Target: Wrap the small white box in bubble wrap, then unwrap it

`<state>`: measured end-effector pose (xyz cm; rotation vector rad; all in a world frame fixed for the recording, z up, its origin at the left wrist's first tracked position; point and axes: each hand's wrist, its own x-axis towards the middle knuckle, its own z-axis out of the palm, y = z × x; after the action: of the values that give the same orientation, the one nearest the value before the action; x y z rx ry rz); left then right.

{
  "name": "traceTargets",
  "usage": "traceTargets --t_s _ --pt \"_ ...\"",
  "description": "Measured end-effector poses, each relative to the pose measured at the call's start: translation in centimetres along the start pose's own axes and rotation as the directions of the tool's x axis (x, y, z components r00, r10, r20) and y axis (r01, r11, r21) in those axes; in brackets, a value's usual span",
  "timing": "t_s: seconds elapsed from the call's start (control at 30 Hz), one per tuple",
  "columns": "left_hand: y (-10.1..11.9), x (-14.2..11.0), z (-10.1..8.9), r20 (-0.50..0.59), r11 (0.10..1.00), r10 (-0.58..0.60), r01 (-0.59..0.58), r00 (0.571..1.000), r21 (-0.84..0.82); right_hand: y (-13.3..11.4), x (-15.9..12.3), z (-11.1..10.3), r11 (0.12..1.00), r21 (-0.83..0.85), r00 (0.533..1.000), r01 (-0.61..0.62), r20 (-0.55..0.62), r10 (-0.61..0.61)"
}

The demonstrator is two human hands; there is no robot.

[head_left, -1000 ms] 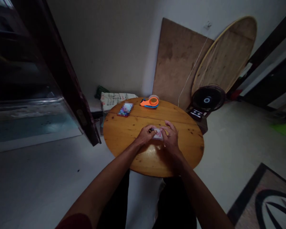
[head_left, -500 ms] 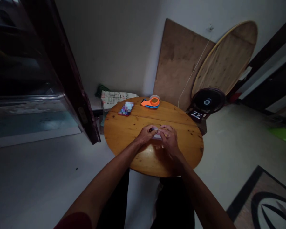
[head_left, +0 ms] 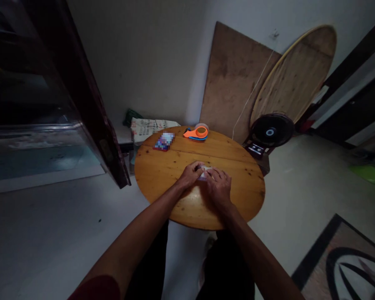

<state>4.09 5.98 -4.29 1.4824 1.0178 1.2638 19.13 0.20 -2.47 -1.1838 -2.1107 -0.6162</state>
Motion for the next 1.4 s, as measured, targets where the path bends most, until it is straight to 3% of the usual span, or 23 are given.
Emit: traceTargets --t_s 0.2,0.6,0.83,1.07,1.4 --pt "-0.1 -0.1 0.0 0.023 1.000 0.017 -0.017 1.000 -0.007 -0.5 0.2 -0.3 1.000 -0.022 0.998 0.016 -0.066 -0.018" --pt "0.3 -0.2 -0.2 0.036 0.995 -0.037 0.040 0.999 -0.087 0.0 -0.2 -0.8 0.994 0.111 1.000 -0.018 -0.008 0.019" --pt "0.2 -0.3 -0.1 0.022 0.993 -0.054 0.056 0.998 -0.104 1.1 -0.7 -0.5 0.951 0.227 0.971 -0.210 -0.068 0.231" --pt "0.7 -0.6 -0.1 0.023 0.995 -0.039 0.041 0.999 -0.089 0.8 -0.6 -0.4 0.989 0.110 0.995 -0.102 0.032 0.099" --pt "0.4 -0.6 0.1 0.022 1.000 0.007 -0.006 1.000 -0.029 0.4 -0.4 -0.2 0.996 0.035 0.992 -0.088 0.095 0.084"
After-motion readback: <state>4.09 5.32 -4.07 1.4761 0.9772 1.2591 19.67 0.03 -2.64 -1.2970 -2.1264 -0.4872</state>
